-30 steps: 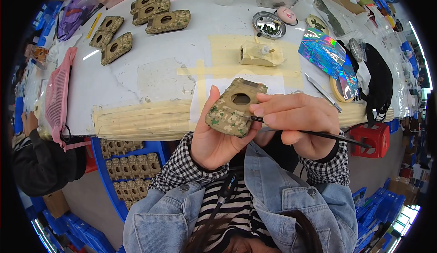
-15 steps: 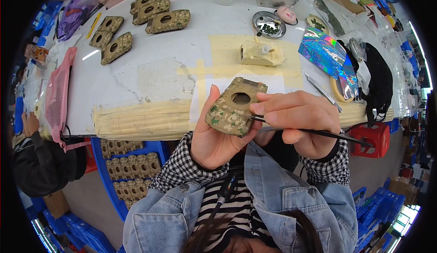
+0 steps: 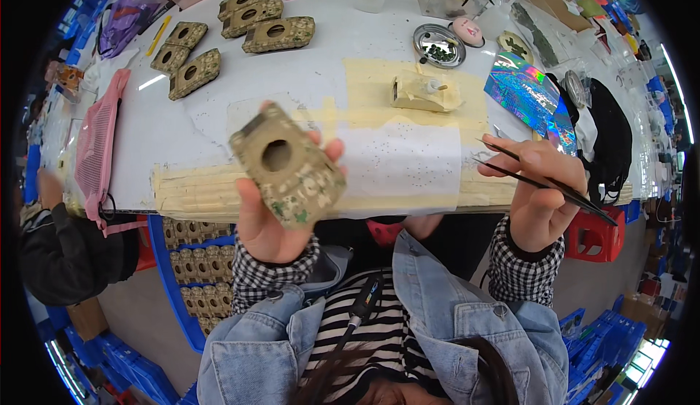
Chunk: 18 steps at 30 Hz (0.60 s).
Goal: Detailing a toy tank component with a camouflage pattern using a paintbrush.
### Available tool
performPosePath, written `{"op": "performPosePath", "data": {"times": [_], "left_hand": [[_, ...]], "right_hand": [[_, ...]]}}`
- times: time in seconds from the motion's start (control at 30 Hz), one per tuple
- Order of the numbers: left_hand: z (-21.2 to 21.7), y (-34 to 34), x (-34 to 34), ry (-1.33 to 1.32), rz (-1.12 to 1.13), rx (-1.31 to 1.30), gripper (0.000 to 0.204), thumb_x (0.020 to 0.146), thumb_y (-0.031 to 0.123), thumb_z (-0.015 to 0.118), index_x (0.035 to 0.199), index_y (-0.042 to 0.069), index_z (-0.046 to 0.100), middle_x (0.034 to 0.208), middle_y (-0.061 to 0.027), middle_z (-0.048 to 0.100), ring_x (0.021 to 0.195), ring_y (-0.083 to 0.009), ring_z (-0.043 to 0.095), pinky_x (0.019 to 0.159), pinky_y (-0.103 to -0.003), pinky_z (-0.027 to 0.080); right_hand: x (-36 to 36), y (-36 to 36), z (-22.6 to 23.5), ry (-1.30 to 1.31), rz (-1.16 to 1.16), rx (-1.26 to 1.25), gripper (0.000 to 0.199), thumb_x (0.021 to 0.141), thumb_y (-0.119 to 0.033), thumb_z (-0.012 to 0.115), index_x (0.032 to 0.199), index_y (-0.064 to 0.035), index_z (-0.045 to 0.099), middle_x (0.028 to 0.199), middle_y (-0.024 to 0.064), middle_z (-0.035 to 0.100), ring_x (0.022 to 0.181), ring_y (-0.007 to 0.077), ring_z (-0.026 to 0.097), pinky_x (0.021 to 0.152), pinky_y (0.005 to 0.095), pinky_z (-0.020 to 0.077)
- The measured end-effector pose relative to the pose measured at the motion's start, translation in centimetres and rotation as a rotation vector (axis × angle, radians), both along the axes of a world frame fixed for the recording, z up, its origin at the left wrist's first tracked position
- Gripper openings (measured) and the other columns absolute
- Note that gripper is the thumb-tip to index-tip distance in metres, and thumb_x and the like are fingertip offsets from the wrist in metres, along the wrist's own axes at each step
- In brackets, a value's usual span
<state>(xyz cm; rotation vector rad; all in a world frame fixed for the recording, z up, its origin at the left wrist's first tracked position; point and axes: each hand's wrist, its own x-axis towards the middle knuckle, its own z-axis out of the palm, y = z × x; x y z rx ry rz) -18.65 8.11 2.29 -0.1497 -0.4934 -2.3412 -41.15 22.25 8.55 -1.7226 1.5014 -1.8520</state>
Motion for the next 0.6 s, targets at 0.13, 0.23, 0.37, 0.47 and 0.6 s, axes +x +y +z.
{"op": "performPosePath", "data": {"times": [0.13, 0.23, 0.37, 0.47, 0.6], "left_hand": [[-0.5, -3.6, 5.1, -0.119, 0.370, -0.187, 0.078, 0.089, 0.027, 0.060, 0.146, 0.007, 0.010, 0.141, -0.0204, 0.033, 0.133, -0.0375, 0.028, 0.114, -0.048, 0.023], [-1.1, -5.2, 9.2, -0.376, 0.747, -0.276, 0.060, 0.091, 0.021, 0.057, 0.141, 0.006, 0.027, 0.134, -0.0129, 0.044, 0.126, -0.0286, 0.041, 0.110, -0.042, 0.032], [-2.1, -6.7, 14.8, -0.602, 1.204, -0.278, 0.022, 0.091, 0.013, 0.059, 0.111, 0.006, 0.055, 0.112, -0.0069, 0.059, 0.106, -0.0186, 0.055, 0.094, -0.034, 0.045], [-2.4, -5.6, 20.0, -0.709, 1.345, -0.237, 0.024, 0.089, 0.012, 0.062, 0.110, 0.002, 0.053, 0.106, -0.0071, 0.061, 0.099, -0.0189, 0.058, 0.093, -0.032, 0.047], [-8.0, -3.8, 24.3, -1.015, 1.486, -0.032, 0.056, 0.085, 0.015, 0.067, 0.128, 0.004, 0.033, 0.118, -0.0120, 0.055, 0.104, -0.0238, 0.056, 0.090, -0.034, 0.049]], "right_hand": [[-1.3, 0.7, -0.9, -0.003, -0.059, -0.012, 0.048, 0.093, -0.041, 0.051, 0.102, 0.0063, 0.055, 0.087, 0.0215, 0.065, 0.070, 0.0245, 0.065, 0.066, 0.0324, 0.0532], [-1.5, 1.4, -1.5, 0.010, -0.151, 0.001, 0.050, 0.093, -0.041, 0.050, 0.103, 0.0077, 0.053, 0.082, 0.0183, 0.063, 0.068, 0.0273, 0.065, 0.065, 0.0357, 0.0550], [-2.3, 1.8, -2.1, 0.002, -0.149, -0.006, 0.050, 0.094, -0.041, 0.047, 0.104, 0.0081, 0.051, 0.083, 0.0203, 0.063, 0.067, 0.0288, 0.066, 0.064, 0.0376, 0.0566], [-3.1, 1.5, -2.8, -0.008, -0.109, 0.002, 0.051, 0.095, -0.042, 0.045, 0.106, 0.0076, 0.050, 0.085, 0.0237, 0.063, 0.069, 0.0305, 0.066, 0.061, 0.0360, 0.0568], [-3.1, 1.2, -2.8, -0.009, -0.092, 0.013, 0.051, 0.095, -0.042, 0.045, 0.108, 0.0073, 0.049, 0.088, 0.0252, 0.063, 0.071, 0.0311, 0.067, 0.059, 0.0356, 0.0566]]}}
